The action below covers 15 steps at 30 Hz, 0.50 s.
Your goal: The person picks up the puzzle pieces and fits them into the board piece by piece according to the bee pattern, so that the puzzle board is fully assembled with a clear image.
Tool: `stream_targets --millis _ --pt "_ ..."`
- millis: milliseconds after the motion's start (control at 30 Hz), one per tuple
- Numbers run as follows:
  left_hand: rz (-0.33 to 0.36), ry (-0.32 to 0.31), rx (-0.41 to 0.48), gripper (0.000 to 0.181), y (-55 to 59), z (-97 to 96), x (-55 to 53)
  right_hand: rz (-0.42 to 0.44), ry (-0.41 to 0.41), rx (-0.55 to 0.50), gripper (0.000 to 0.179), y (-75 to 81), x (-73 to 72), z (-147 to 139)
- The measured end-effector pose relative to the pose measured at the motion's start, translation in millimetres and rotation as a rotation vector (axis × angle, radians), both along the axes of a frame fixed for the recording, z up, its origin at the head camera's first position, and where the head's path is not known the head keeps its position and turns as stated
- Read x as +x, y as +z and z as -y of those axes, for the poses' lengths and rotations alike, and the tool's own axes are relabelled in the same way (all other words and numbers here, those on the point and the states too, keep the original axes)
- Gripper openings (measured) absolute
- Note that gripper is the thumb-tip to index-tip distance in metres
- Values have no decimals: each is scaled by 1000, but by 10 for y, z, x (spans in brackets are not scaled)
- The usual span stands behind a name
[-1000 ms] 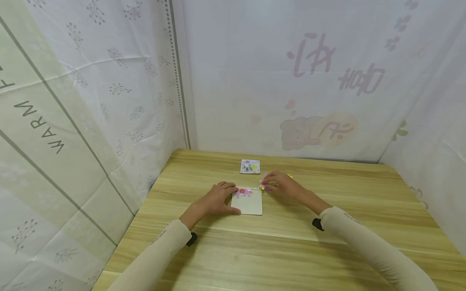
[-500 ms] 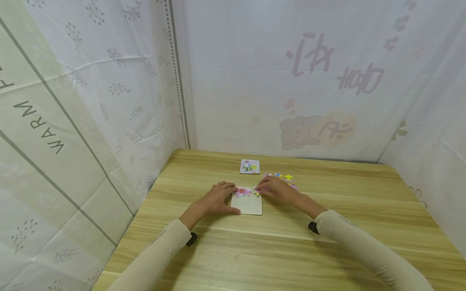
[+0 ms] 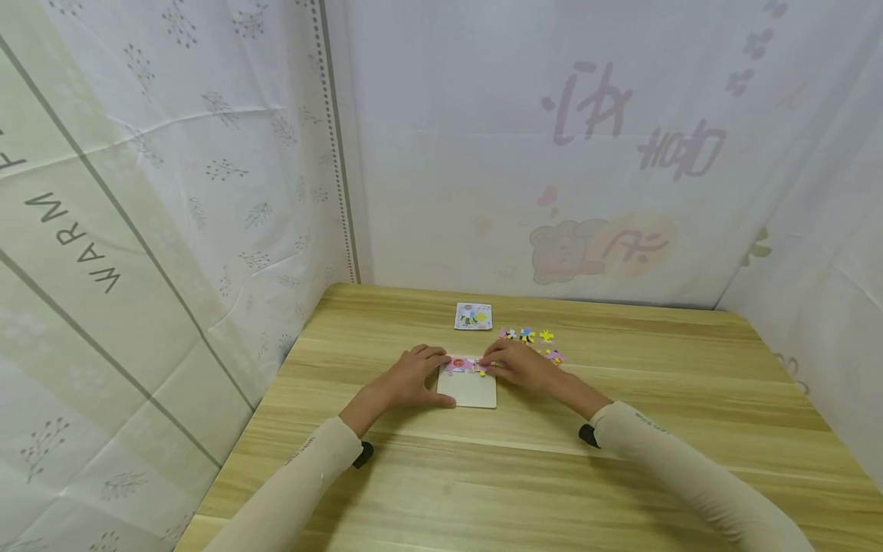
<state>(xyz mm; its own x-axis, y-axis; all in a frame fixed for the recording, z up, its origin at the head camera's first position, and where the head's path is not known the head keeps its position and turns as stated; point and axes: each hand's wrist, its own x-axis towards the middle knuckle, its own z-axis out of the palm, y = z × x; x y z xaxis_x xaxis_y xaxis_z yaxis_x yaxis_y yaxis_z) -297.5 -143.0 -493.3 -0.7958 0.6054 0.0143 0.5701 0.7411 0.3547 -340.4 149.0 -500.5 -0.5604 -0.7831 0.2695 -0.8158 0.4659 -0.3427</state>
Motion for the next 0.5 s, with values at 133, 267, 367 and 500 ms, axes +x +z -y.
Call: stream_targets --millis 133,267,367,500 --pt "-6 -1 12 89 5 -6 6 -35 1 -3 16 23 41 20" --pt "-2 1 17 88 15 -8 17 -59 -8 4 16 26 63 33" --pt "3 4 19 88 16 -6 21 -78 -4 15 16 19 66 42" --pt "-5 2 22 88 2 -7 9 -91 4 27 16 19 63 51"
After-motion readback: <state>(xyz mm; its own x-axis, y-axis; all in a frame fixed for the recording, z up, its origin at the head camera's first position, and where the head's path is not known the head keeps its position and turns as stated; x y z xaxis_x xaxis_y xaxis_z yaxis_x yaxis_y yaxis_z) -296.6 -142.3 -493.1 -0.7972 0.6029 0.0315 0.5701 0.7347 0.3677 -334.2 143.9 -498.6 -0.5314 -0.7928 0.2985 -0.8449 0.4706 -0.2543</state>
